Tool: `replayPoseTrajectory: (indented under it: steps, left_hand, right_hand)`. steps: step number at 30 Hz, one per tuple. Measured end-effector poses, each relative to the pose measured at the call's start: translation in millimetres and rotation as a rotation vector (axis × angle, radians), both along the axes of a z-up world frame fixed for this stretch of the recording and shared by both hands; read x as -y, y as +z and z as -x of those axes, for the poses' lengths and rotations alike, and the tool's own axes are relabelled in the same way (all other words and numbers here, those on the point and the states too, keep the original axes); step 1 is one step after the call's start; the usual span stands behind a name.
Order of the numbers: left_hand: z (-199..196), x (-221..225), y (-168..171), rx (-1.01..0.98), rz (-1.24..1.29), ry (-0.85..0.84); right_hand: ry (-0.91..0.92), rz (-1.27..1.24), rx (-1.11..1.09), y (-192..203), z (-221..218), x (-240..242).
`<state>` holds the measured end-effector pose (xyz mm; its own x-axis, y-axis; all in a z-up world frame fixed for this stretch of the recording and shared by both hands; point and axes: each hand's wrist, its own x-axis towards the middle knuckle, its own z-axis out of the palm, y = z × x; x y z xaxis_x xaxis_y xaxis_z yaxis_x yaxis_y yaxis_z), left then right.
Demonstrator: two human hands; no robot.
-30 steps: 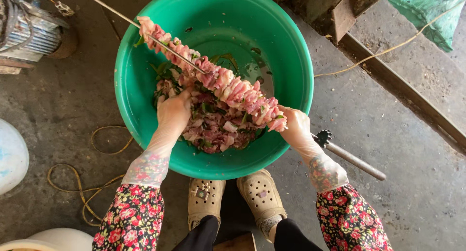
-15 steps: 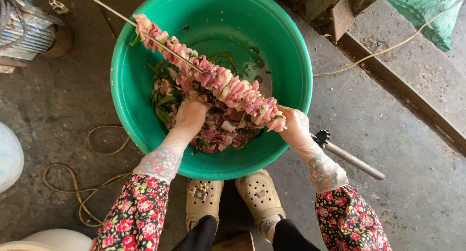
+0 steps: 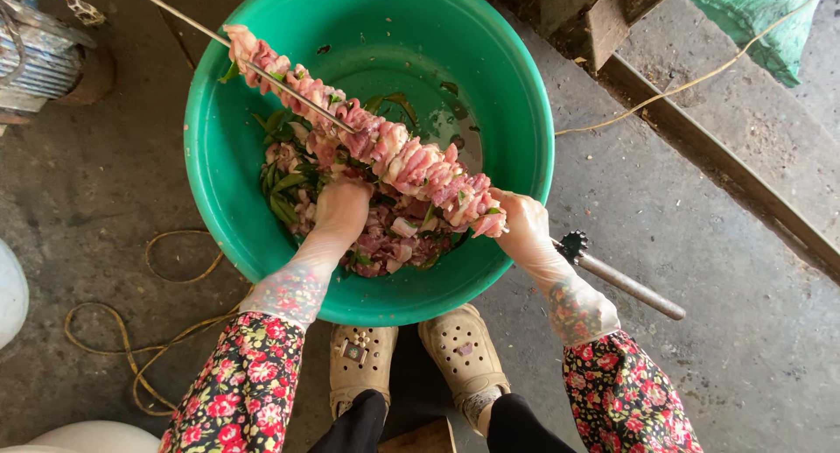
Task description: The person threads pieces of raw meat and green leaves onto a long metal skewer over a green plastic tub. They سپس pick up several more metal skewers from a bucket.
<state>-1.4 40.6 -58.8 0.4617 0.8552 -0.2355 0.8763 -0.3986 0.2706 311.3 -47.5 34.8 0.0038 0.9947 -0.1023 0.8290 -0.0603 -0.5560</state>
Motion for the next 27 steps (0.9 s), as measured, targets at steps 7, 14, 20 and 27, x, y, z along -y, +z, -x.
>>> replayPoseTrajectory:
  steps: [7, 14, 20, 27]
  left_hand:
    - [1.0, 8.1, 56.4, 0.104, 0.094, 0.066]
    - [-16.6, 77.7, 2.0, -0.311, 0.155, -0.083]
    - [25.4, 29.1, 17.8, 0.046, 0.202, 0.288]
    - [52.2, -15.1, 49.3, 0.711, 0.644, 0.787]
  right_hand:
    - [0.014, 0.011, -0.058, 0.7, -1.8, -1.2]
    - [0.019, -0.060, -0.034, -2.2, -1.2, 1.9]
    - [-0.009, 0.046, -0.026, 1.6, 0.5, -0.7]
    - [0.038, -0.065, -0.051, -0.4, -2.3, 1.0]
